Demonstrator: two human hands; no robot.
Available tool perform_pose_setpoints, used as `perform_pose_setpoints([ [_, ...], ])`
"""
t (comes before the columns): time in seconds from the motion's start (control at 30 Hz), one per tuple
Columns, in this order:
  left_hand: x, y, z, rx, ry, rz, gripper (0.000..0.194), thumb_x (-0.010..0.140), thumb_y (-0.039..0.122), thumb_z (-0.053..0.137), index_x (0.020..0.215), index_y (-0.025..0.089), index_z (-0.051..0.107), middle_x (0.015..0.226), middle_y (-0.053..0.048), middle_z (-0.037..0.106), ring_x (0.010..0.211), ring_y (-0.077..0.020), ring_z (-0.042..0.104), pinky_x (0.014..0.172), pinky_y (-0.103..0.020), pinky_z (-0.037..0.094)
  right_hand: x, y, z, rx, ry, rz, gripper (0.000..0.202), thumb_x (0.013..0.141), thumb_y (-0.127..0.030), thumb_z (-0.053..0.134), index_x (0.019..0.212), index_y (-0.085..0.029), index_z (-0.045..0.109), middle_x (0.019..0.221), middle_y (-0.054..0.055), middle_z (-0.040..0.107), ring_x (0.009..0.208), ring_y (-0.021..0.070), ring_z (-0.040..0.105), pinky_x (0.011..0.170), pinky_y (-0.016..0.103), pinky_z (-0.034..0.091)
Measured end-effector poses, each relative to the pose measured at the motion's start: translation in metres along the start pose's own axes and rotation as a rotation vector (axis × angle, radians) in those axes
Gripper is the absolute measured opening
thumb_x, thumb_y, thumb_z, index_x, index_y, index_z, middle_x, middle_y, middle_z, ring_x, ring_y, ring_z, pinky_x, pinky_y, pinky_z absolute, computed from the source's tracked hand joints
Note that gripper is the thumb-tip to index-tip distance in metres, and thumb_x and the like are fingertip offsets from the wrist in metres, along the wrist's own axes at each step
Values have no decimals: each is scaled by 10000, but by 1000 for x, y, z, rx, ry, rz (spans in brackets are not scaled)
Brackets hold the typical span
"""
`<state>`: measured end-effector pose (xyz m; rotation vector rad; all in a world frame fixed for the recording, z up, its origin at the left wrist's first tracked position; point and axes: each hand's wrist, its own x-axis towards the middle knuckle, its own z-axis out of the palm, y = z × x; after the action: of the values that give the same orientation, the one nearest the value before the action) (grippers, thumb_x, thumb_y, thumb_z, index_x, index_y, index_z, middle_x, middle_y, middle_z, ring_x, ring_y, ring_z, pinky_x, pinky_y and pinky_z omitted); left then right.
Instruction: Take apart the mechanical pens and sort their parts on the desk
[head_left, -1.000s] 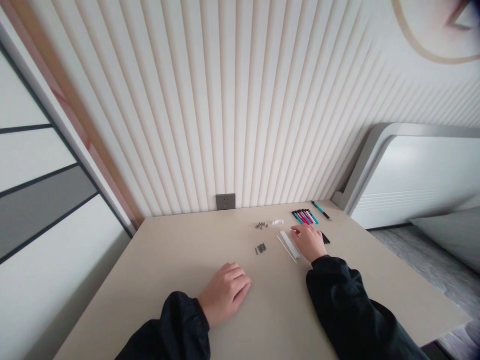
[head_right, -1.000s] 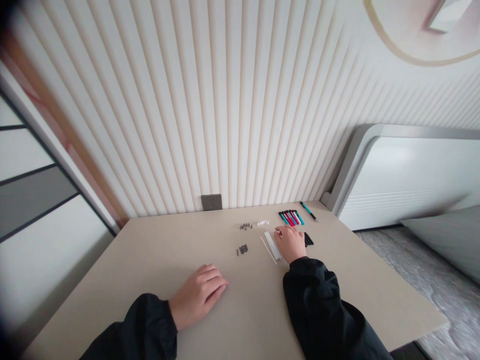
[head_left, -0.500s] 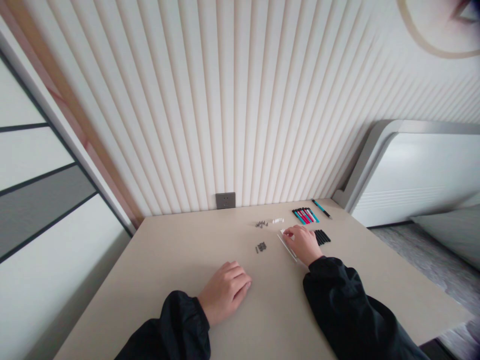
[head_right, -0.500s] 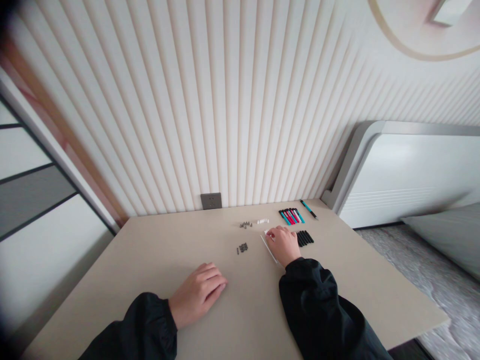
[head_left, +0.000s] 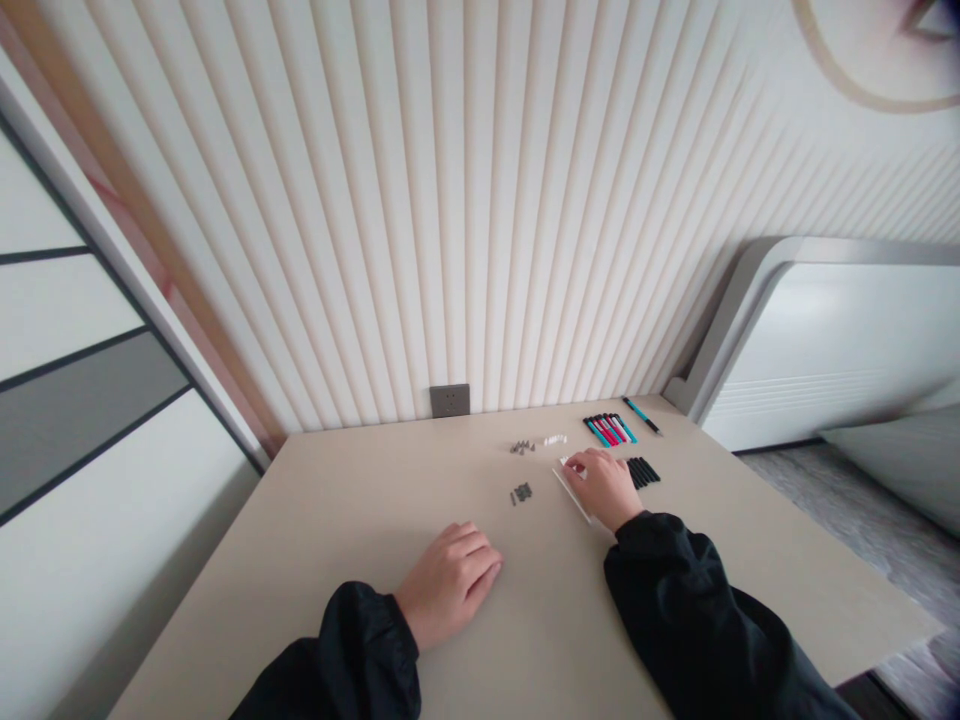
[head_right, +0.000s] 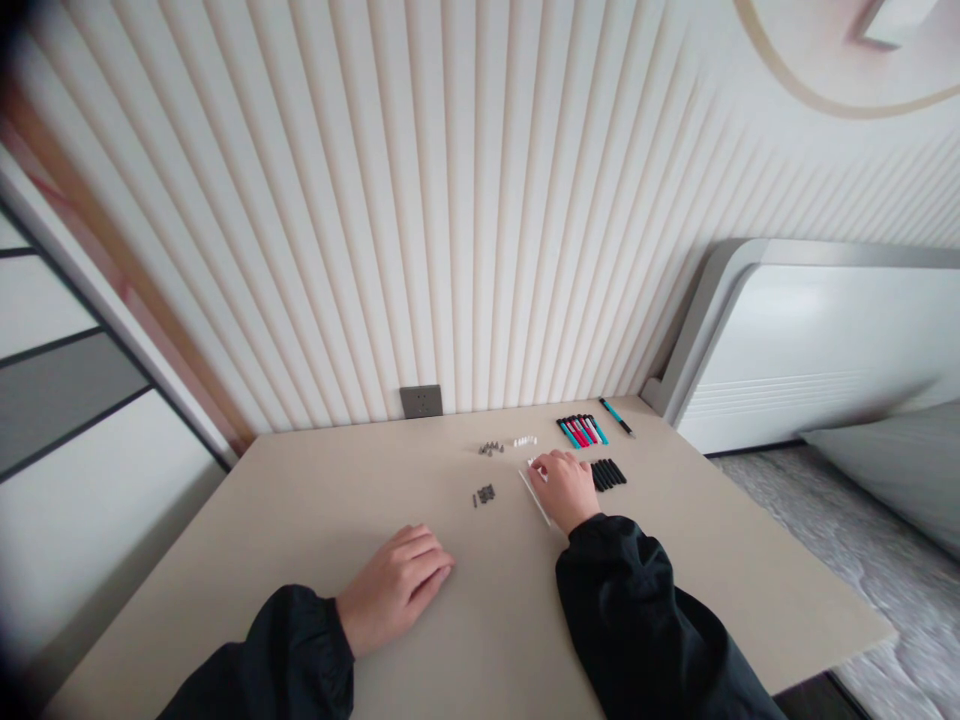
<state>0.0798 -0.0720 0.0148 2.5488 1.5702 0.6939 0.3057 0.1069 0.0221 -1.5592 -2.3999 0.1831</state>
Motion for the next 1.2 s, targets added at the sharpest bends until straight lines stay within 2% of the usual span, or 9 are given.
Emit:
perform_pose_setpoints([
  [0.13,0,0,0,-2,14,14,195,929,166,442,868,187,626,781,-29,596,786,-169,523,779,-327,428,5,20,-6,-119,65,160,257,894,-317,450,943,-225,685,1009,83,650,1003,231,553,802,347,333],
  [0.3,0,0,0,-10,25,18,198,933,171,440,873,191,627,781,-31,596,786,-168,527,778,-324,428,4,35,-10,-192,-2,279,247,854,-296,481,1000,-218,664,1070,107,646,1002,264,577,812,397,354],
  [0.43,1,1,-2,-22,43,14,178,923,167,460,868,194,627,774,-25,597,773,-163,533,760,-309,433,3,38,-8,-188,-41,284,268,858,-277,469,1053,-223,646,1085,108,650,1000,264,596,815,403,367],
  [0.57,1,1,-2,-25,61,19,167,912,165,477,850,194,629,764,-22,598,770,-161,536,758,-303,438,5,41,-6,-172,-73,292,246,842,-275,485,1002,-219,663,1046,108,664,973,258,612,793,387,385],
  [0.97,0,1,0,-26,52,15,197,927,172,452,859,194,635,762,-27,594,765,-161,531,765,-307,437,4,45,-4,-168,-98,301,256,846,-265,489,1051,-233,637,1103,108,641,987,255,608,786,384,390],
  [1.13,0,2,-1,-13,40,7,211,934,181,438,866,193,638,766,-31,594,775,-166,533,765,-313,437,5,46,-3,-163,-82,307,194,822,-223,497,869,-202,683,1016,122,665,933,267,625,769,394,383],
  [1.2,0,2,0,-6,28,3,211,936,183,436,869,194,636,771,-32,593,780,-167,531,767,-316,435,5,45,-4,-161,-59,307,206,829,-217,479,855,-198,682,1003,120,671,920,263,626,770,392,380],
])
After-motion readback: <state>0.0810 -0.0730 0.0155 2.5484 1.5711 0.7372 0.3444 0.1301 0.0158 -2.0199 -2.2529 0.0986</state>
